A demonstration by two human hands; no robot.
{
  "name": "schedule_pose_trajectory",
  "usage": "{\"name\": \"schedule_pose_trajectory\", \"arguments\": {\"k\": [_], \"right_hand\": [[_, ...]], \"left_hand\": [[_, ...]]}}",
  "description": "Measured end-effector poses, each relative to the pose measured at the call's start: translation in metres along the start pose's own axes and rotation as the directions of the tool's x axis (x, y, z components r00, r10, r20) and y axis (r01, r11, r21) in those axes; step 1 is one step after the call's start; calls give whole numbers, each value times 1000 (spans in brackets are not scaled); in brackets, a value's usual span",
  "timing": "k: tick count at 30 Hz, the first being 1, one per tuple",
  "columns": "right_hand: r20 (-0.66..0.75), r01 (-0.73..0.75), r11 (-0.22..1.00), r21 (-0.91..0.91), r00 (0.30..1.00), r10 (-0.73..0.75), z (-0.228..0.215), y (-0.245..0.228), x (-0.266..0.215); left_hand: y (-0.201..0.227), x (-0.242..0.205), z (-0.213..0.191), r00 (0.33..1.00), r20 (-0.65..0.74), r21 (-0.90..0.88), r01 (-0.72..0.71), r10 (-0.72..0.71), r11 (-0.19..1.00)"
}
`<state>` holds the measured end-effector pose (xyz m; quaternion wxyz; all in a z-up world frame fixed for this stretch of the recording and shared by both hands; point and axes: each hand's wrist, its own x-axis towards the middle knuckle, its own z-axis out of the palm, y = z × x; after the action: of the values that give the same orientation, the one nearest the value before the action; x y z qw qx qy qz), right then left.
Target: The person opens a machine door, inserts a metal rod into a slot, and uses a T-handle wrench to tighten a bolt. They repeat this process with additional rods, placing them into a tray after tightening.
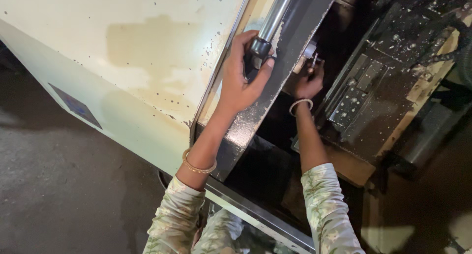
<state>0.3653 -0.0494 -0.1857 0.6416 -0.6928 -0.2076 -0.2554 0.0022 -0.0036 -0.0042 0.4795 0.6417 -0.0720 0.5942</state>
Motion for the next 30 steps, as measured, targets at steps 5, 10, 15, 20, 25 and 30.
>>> {"name": "schedule_pose_trajectory", "arguments": {"k": [5,10,15,20,25,30], "right_hand": [[-134,106,993,-60,985,-113,1,23,17],[-165,131,983,126,980,-110,4,48,55],[79,-255,922,290,967,243,11,54,73],[66,-128,829,544,992,109,23,55,87],[164,-373,845,383,928,335,0,47,84],[420,237,936,-262,901,-110,-64,35,-29]], "left_hand": [[3,1,-1,1000,11,2,-13,13,1000],[4,2,-3,1000,13,38,-14,14,999],[4,2,-3,1000,12,42,10,-10,999],[4,5,-5,1000,16,33,-9,8,999],[4,1,-5,1000,14,39,5,-6,999],[13,6,-4,999,-19,90,-45,47,995]]}}
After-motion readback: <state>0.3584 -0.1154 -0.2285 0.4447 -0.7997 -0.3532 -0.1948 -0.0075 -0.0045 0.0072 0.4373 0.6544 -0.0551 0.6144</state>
